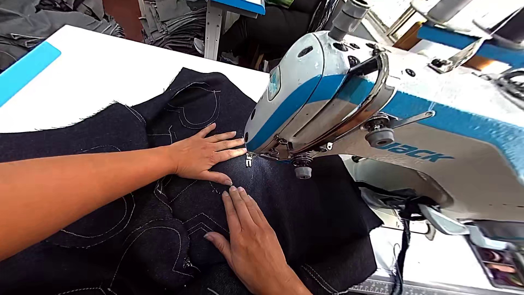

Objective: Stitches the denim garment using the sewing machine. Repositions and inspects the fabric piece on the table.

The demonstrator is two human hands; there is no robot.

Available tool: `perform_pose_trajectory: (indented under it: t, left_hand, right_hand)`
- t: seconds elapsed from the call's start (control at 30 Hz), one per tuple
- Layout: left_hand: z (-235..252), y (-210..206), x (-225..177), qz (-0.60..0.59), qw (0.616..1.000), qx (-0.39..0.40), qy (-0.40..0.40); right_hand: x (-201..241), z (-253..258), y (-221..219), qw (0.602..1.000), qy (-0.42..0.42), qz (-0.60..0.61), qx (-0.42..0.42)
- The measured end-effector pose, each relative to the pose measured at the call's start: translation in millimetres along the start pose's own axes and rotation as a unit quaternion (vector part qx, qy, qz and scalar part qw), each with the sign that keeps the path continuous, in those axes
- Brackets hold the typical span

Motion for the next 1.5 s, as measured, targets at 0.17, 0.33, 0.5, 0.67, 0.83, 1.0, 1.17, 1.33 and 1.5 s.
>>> perform_pose_trajectory:
  t: [0.17,0.33,0.5,0.67,0.83,1.0,1.17,1.33,1.5]
  left_hand:
    - [2,1,-3,0.006,0.998,0.0,0.067]
    - [3,-2,-18,-0.002,0.978,-0.011,0.21]
    - [5,-3,-28,-0.009,0.958,-0.006,0.288]
    - [15,16,-13,0.054,0.993,-0.023,0.104]
    - [34,11,22,0.016,0.988,0.018,-0.153]
    - [28,5,19,-0.001,0.993,0.007,-0.114]
    - [20,3,9,0.014,0.998,-0.013,-0.052]
    - [9,-4,-20,0.025,0.993,-0.041,0.11]
    - [4,-15,-61,0.026,0.95,-0.047,0.309]
  right_hand:
    - [-29,7,3,0.998,0.028,0.037,0.031]
    - [-90,26,14,0.984,0.137,0.08,0.079]
    - [-88,39,62,0.977,0.147,0.057,0.141]
    - [-11,47,82,0.996,0.028,0.063,0.057]
    - [18,51,20,0.99,-0.08,0.006,0.117]
    - [10,32,0,0.997,-0.039,-0.006,0.071]
    - [-15,27,7,0.998,0.024,0.015,0.059]
    - [-56,24,10,0.99,0.126,0.041,0.052]
    - [-147,39,14,0.928,0.348,0.109,0.075]
Point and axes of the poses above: each hand's wrist, its own z-axis towards the middle knuckle, its own y-axis out of the back of the hand, x = y × z, the point moved 1 cm from there along z, towards the middle knuckle, and after that the axes turned 4 degrees about y, right-handed, at the moved point
